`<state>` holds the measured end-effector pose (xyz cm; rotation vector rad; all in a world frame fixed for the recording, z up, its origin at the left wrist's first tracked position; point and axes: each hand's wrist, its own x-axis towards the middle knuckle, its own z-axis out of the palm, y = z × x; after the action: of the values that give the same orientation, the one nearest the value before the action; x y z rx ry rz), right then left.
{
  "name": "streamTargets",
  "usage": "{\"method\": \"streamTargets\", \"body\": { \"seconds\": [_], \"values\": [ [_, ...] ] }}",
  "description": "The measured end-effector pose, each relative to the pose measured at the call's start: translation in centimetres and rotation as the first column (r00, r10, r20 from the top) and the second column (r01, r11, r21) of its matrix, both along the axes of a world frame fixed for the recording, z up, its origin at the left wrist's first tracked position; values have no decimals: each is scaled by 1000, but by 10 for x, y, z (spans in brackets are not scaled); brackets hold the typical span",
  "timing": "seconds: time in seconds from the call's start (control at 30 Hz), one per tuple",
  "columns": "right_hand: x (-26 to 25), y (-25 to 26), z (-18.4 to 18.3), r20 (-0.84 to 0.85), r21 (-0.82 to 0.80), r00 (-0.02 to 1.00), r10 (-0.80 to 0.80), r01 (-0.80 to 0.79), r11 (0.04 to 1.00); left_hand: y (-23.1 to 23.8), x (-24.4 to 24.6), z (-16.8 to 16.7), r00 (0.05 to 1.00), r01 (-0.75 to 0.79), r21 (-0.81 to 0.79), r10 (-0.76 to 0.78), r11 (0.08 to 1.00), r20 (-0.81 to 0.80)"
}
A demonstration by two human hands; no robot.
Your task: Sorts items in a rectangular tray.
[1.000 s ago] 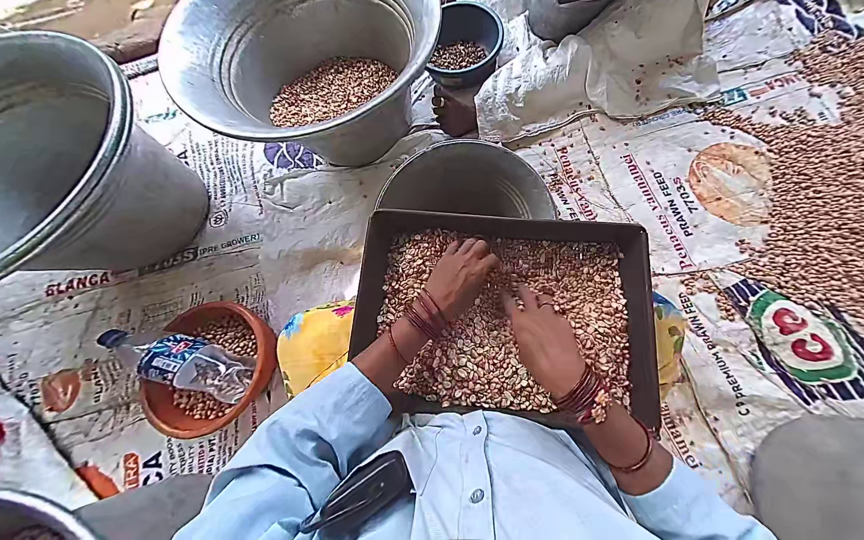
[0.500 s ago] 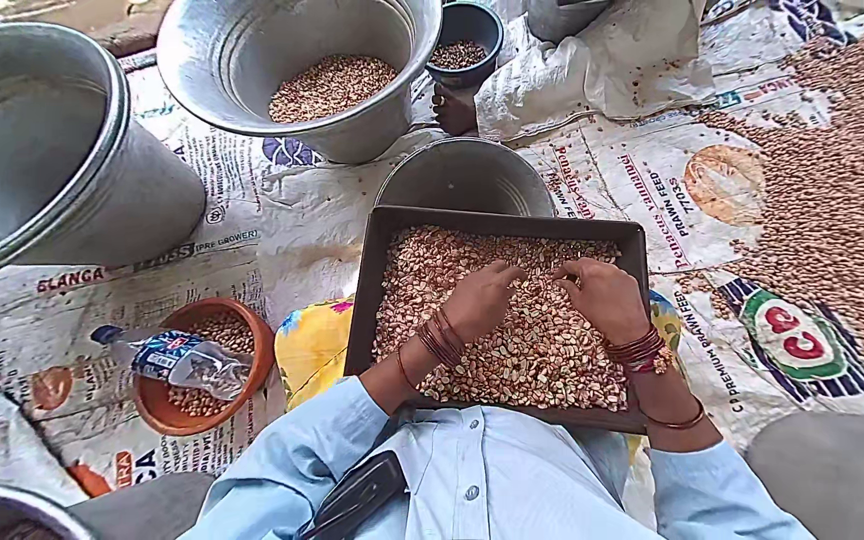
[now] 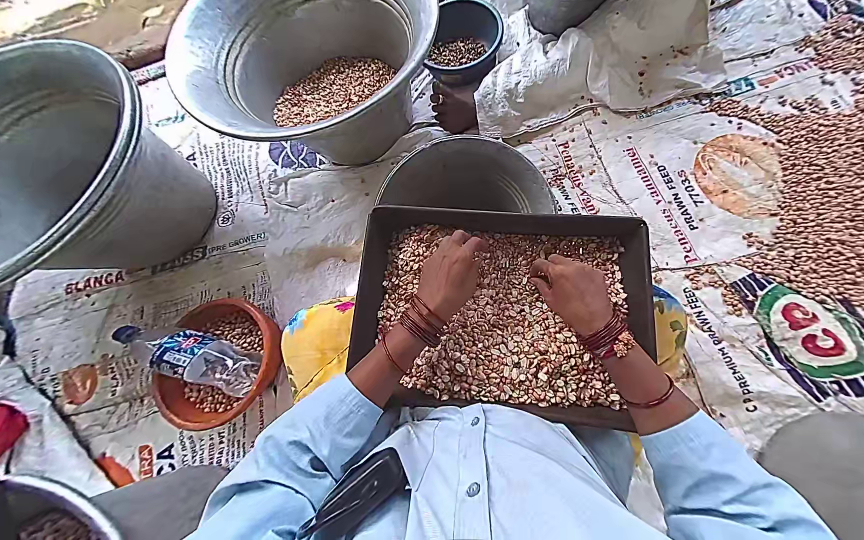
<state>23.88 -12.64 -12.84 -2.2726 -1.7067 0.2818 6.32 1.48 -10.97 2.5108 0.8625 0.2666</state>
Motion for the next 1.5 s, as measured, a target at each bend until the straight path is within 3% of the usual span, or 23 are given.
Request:
{"method": "streamTargets", "body": {
  "seconds": [0.17,0.23,0.3,0.4,0.47,0.53,0.6,0.63,0.7,0.8,0.9,1.03,1.17,1.27,1.37,1.5],
  "values": [
    [2,-2,-1,-28,50,999,-29,31,998,-26,12,-2,983,163,-127,-172,978,-65],
    [12,-4,3,-210,131,972,-108,138,982,-32,16,-6,973,187,-143,-203,972,-108],
    [24,-8,8,-450,239,879,-155,286,928,-33,18,-9,957,203,-145,-228,968,-179],
    [35,-16,18,-652,260,742,-158,415,872,-27,16,-10,977,177,-200,-197,964,-85],
    [34,-22,23,-555,177,811,-182,329,928,-18,13,-11,994,101,-357,-82,929,69],
    [25,-23,24,-371,65,918,-142,178,982,-8,8,-9,978,51,-628,88,777,188],
    [15,-22,21,-248,-15,967,-54,52,999,-1,1,-3,927,79,-758,232,647,295],
    [12,-22,17,-226,-16,974,-10,7,1000,2,-3,1,915,73,-754,257,653,311],
    [8,-20,7,-208,0,977,52,-53,999,9,-12,7,930,14,-663,233,748,283],
    [4,-16,4,-181,-78,981,64,-79,994,19,-23,11,974,-91,-417,169,904,153],
    [4,-15,3,-177,-93,984,38,-55,994,18,-29,8,994,-93,-193,104,977,46],
    [6,-14,3,-202,-123,979,-20,-5,992,8,-27,-1,999,37,-124,-40,992,-22],
    [7,-13,5,-213,-168,976,-50,13,986,-4,-13,-10,995,75,-58,-79,995,-68],
    [7,-11,10,-212,-263,974,-74,16,965,-8,-1,-13,975,89,-32,-94,996,-199],
    [9,-12,17,-219,-330,974,-61,-15,944,-10,5,-9,948,91,-41,-99,995,-302],
    [13,-3,29,-206,-460,978,-33,-67,885,3,5,2,954,86,-157,-127,984,-271]
  ]
}}
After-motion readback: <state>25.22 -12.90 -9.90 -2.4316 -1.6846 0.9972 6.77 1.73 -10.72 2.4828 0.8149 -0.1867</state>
